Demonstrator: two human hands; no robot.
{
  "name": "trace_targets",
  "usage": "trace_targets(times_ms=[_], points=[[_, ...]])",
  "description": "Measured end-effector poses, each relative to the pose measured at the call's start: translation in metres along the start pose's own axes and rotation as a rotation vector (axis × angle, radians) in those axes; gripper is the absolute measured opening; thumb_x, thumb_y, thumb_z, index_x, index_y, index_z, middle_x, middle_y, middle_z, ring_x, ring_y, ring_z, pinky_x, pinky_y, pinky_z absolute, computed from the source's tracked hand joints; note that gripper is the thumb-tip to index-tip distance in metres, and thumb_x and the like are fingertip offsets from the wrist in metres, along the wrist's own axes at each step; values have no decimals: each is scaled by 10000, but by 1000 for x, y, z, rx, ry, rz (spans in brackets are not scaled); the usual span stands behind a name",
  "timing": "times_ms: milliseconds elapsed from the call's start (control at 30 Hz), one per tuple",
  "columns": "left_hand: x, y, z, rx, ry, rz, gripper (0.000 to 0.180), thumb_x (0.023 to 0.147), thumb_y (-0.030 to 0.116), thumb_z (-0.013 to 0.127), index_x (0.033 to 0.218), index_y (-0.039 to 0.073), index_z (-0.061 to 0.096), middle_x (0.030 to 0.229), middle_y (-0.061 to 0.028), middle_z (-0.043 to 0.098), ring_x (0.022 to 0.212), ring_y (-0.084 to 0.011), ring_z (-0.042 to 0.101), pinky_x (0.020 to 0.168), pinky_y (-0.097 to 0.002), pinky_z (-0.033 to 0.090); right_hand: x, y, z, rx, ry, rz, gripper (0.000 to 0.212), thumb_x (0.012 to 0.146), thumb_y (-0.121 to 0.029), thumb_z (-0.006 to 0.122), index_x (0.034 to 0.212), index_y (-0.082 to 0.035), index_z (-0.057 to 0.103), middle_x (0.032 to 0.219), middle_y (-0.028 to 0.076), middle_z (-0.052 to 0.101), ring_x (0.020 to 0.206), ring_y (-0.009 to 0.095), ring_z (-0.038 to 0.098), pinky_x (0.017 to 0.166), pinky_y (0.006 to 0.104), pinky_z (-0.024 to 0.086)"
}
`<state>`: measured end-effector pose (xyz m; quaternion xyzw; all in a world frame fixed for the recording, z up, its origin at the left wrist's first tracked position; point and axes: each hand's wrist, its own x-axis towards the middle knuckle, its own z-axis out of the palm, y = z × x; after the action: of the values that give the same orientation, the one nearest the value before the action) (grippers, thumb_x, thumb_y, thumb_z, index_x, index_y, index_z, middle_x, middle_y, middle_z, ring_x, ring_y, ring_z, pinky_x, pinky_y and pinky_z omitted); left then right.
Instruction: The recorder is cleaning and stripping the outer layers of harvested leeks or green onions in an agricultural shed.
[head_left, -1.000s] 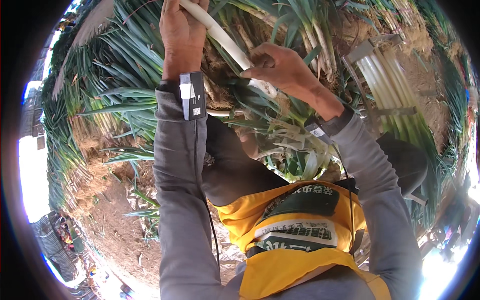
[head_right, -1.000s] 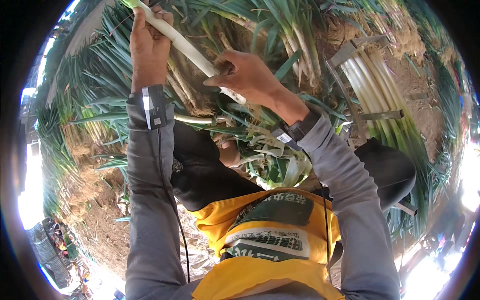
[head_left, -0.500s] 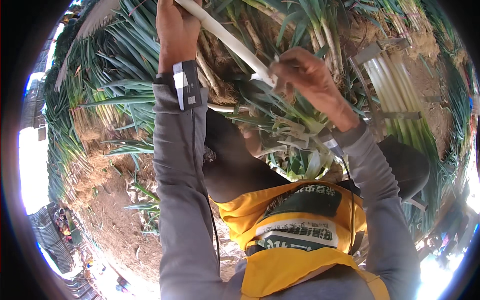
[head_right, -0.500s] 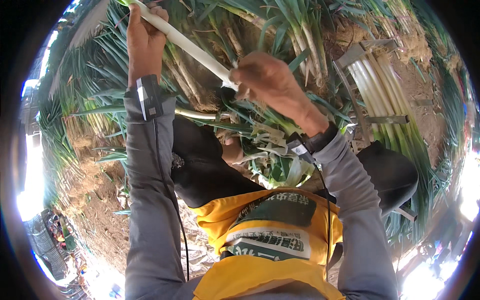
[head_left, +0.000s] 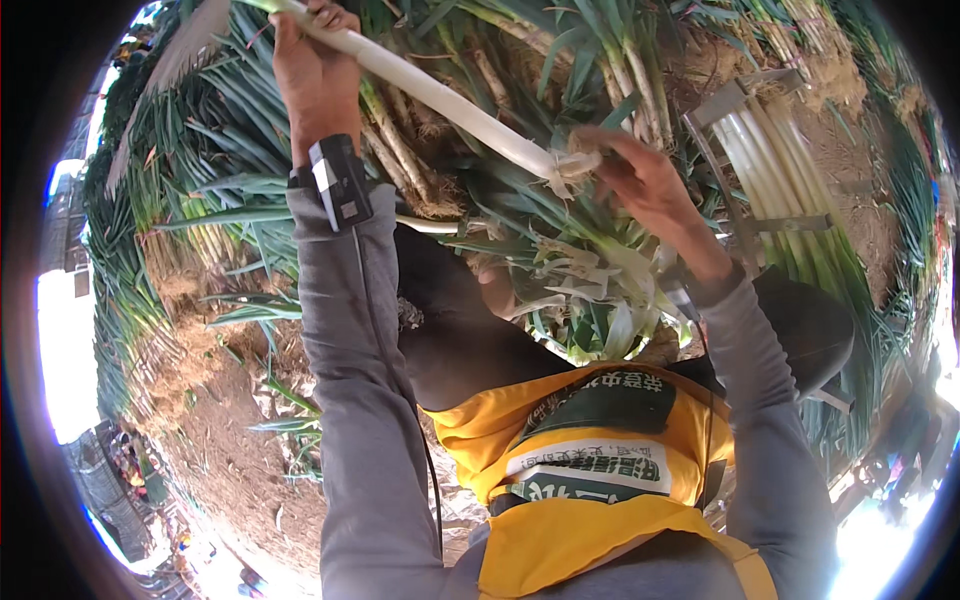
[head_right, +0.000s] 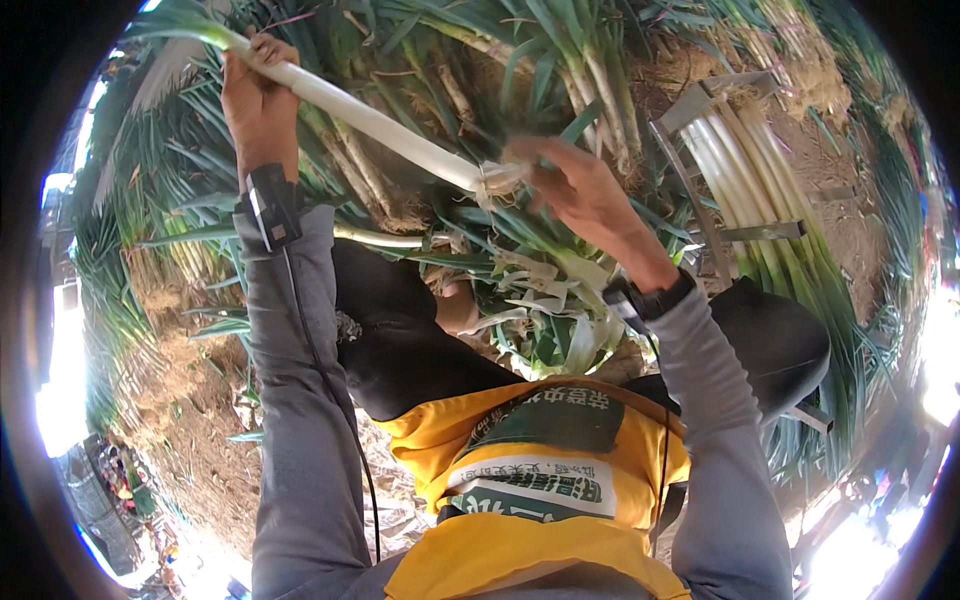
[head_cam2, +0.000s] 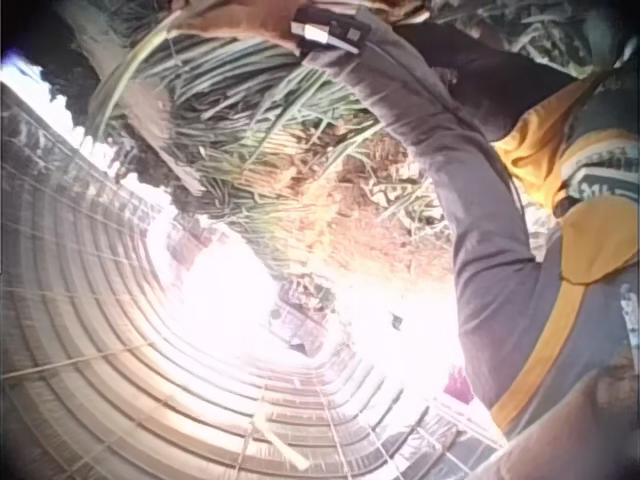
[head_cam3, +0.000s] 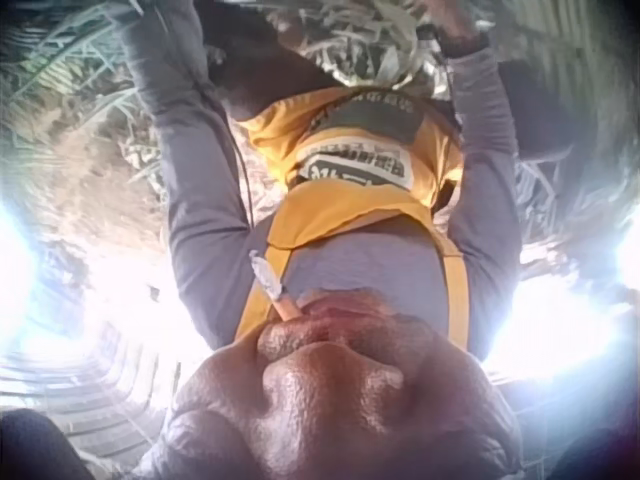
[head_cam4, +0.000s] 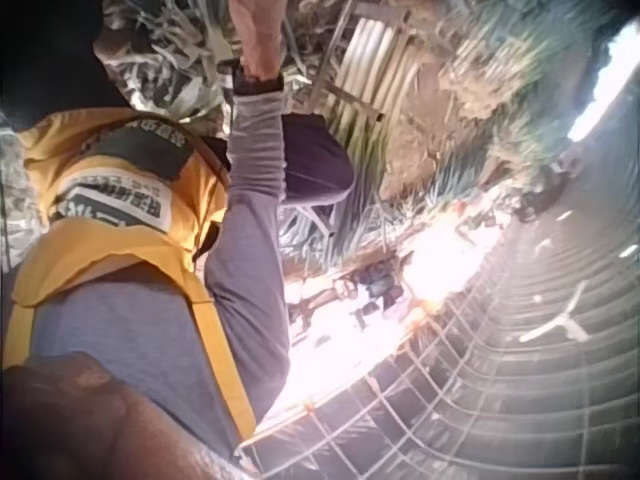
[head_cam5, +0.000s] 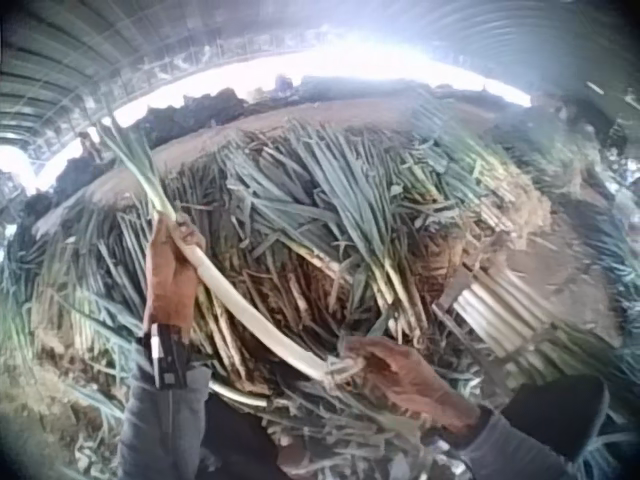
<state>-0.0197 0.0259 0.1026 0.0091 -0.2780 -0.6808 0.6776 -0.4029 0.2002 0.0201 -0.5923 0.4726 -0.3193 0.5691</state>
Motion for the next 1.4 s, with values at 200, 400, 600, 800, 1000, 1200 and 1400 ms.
trace_targets(times_ms=[200,400,600,800,1000,1200,1400], points=[[-4,-19,10,-250,74,-59,326,1067,301,466,1053,-24,491,822,-75,471,712,-172,480,681,-314,462,24,-18,29,868,-384,-373,530,922,-42,706,1418,-19,520,1419,116,560,1198,147,592,1061,323,510],[-9,-16,1,-283,187,-20,233,1065,249,487,1008,24,476,851,-69,476,727,-171,480,656,-312,449,-6,-25,54,517,-19,-214,334,962,-55,673,1276,19,586,1119,83,690,1000,127,654,844,252,548],[-15,-30,4,247,428,137,203,1057,196,545,1129,29,455,920,-107,494,764,-188,502,685,-314,482,-67,-20,11,-49,-39,-7,178,1045,-164,579,1058,3,638,712,-9,555,553,64,478,473,266,354],[-24,-47,15,255,658,131,275,1078,240,510,1184,1,424,965,-130,515,772,-167,508,685,-284,489,-106,-66,-1,-450,16,-429,196,908,-3,709,1087,3,631,774,115,642,551,204,591,478,323,404],[-15,-29,7,617,847,273,350,1064,396,522,1083,49,478,883,-78,561,749,-195,555,742,-349,512,-184,-46,-48,-543,154,-412,307,1020,-195,565,1180,58,634,760,72,660,522,122,578,490,267,472],[-11,-68,31,417,685,242,245,1053,304,564,1067,76,477,935,-81,525,815,-202,492,761,-376,468,-114,-6,-62,-643,296,-186,312,1028,-245,570,1239,-28,648,858,99,672,705,232,671,664,368,563],[-18,-86,52,364,353,149,131,1027,189,590,1108,114,520,996,-98,537,832,-213,501,752,-374,458,-60,-35,-4,-830,169,-349,302,945,-170,684,1217,-43,651,1019,129,690,847,334,686,724,402,545]])
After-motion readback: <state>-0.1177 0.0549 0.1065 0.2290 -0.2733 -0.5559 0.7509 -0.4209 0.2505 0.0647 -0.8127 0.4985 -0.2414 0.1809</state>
